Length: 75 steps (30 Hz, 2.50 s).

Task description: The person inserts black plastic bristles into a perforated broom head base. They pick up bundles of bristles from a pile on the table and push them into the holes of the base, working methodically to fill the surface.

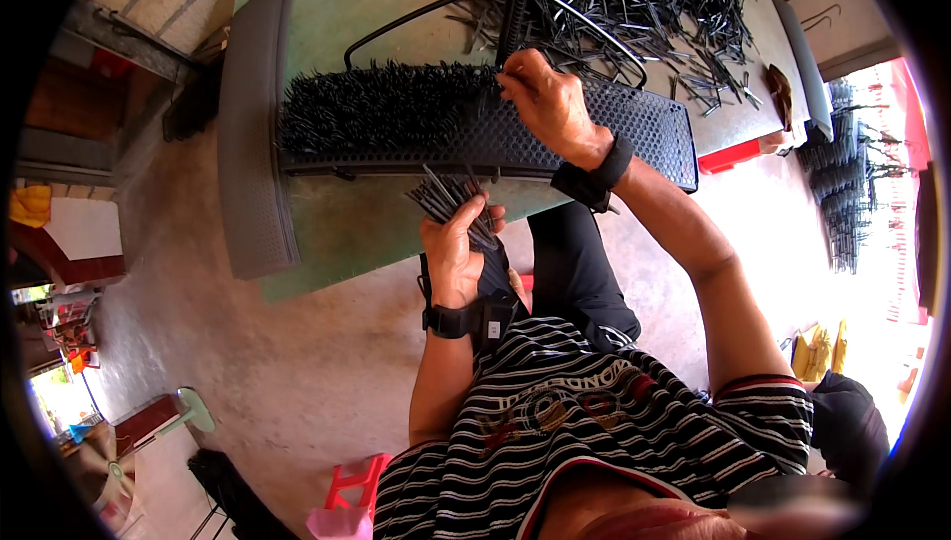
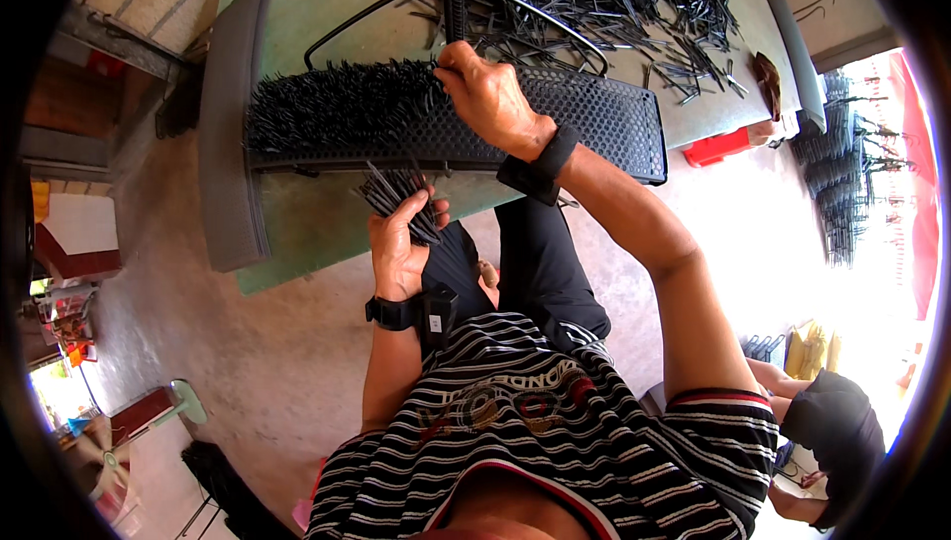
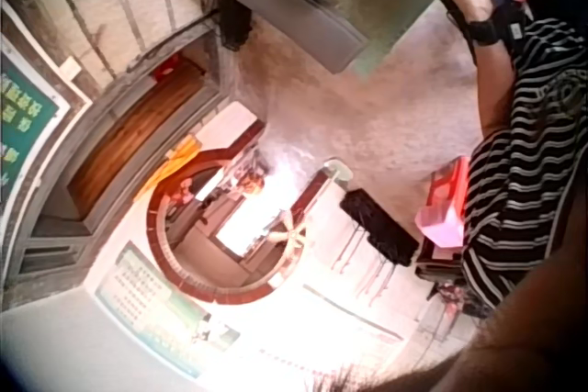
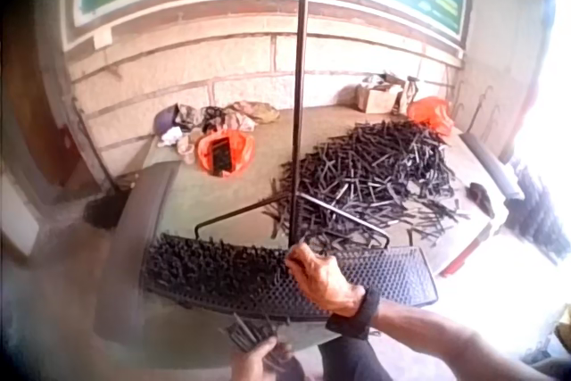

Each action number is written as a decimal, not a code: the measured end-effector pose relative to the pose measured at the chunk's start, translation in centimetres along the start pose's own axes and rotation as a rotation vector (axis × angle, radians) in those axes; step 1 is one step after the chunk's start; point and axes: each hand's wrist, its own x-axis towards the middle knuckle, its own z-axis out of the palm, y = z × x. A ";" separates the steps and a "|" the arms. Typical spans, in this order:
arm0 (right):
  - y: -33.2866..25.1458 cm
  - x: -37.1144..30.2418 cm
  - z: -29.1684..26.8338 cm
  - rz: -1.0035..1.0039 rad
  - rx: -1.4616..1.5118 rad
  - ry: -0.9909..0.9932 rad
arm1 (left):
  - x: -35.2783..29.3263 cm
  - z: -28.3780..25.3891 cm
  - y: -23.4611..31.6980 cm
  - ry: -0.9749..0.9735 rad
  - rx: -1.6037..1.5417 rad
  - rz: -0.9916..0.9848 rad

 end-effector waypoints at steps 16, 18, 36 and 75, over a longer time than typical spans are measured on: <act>-3.1 -4.7 -2.3 -0.973 -0.193 -0.478 | 0.6 -0.3 0.7 -0.101 -0.100 0.055; -2.5 -5.7 -2.1 -0.965 -0.220 -0.496 | 0.3 1.0 0.5 -0.071 -0.139 0.074; -0.4 -1.1 0.6 0.020 0.073 0.034 | -0.5 -0.1 0.6 -0.015 0.014 0.034; -4.4 -5.0 0.0 0.543 0.449 -0.209 | -1.1 -0.1 1.2 0.074 -0.016 0.152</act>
